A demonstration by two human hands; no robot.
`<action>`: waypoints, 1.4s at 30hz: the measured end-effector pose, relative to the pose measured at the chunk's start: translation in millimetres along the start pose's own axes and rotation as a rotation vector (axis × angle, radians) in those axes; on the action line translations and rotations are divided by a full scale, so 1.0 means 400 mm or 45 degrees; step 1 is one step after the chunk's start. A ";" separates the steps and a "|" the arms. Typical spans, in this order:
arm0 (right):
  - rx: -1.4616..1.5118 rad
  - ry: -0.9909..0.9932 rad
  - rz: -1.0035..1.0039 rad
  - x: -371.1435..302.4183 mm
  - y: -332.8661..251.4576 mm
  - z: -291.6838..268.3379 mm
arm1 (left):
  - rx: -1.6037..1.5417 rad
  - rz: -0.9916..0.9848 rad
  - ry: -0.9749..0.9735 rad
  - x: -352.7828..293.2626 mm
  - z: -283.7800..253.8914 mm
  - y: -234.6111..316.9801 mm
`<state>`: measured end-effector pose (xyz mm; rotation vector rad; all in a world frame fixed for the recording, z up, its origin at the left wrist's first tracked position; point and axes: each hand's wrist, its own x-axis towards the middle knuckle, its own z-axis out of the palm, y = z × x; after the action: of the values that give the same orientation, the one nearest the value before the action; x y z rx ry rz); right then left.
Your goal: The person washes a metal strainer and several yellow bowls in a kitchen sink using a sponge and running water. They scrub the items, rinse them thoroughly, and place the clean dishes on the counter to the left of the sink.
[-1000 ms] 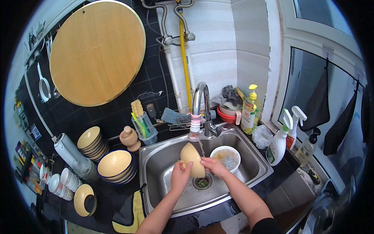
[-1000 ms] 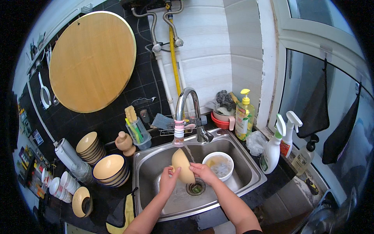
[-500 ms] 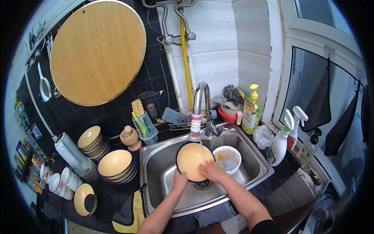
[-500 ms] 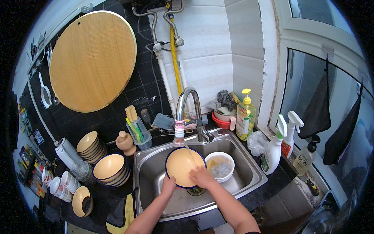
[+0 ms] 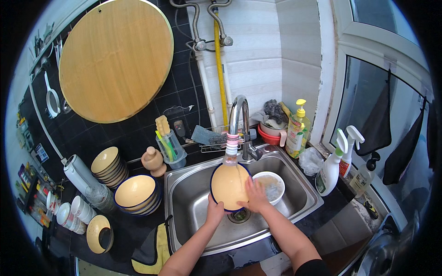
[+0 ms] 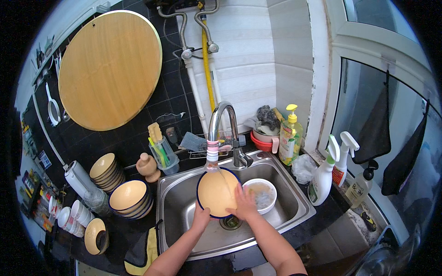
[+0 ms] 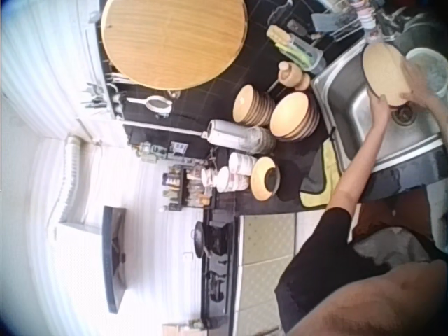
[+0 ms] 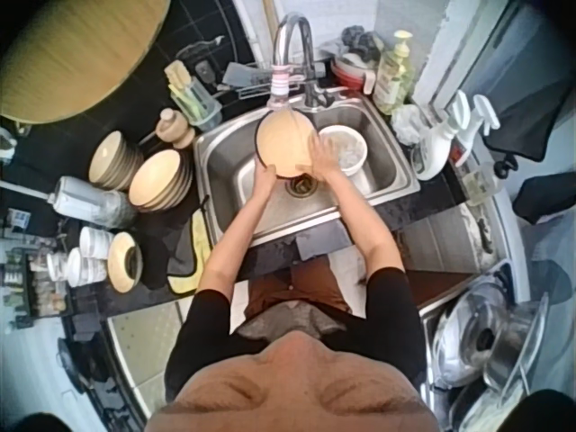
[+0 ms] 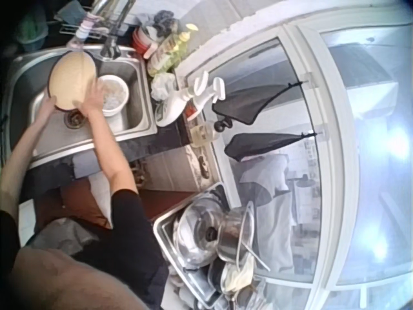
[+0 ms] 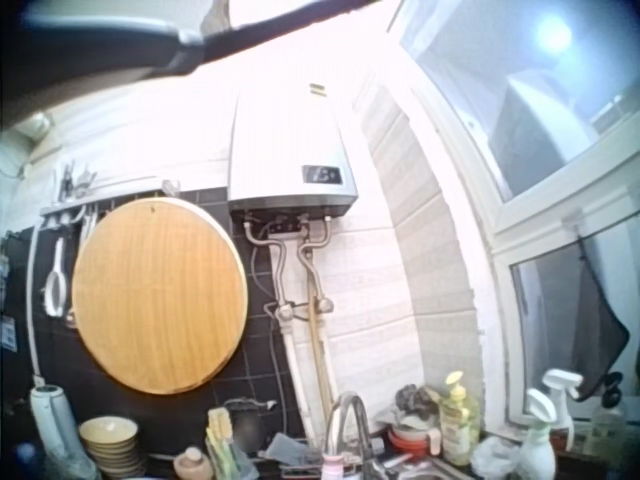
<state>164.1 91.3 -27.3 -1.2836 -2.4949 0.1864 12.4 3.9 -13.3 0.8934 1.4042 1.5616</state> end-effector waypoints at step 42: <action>1.281 -0.351 0.643 0.018 0.056 0.014 | 0.925 0.020 -0.285 0.004 -0.081 0.196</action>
<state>175.3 110.6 -36.8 -1.3792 -1.6992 1.5712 -27.2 -9.7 60.6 1.4489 1.8211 0.9043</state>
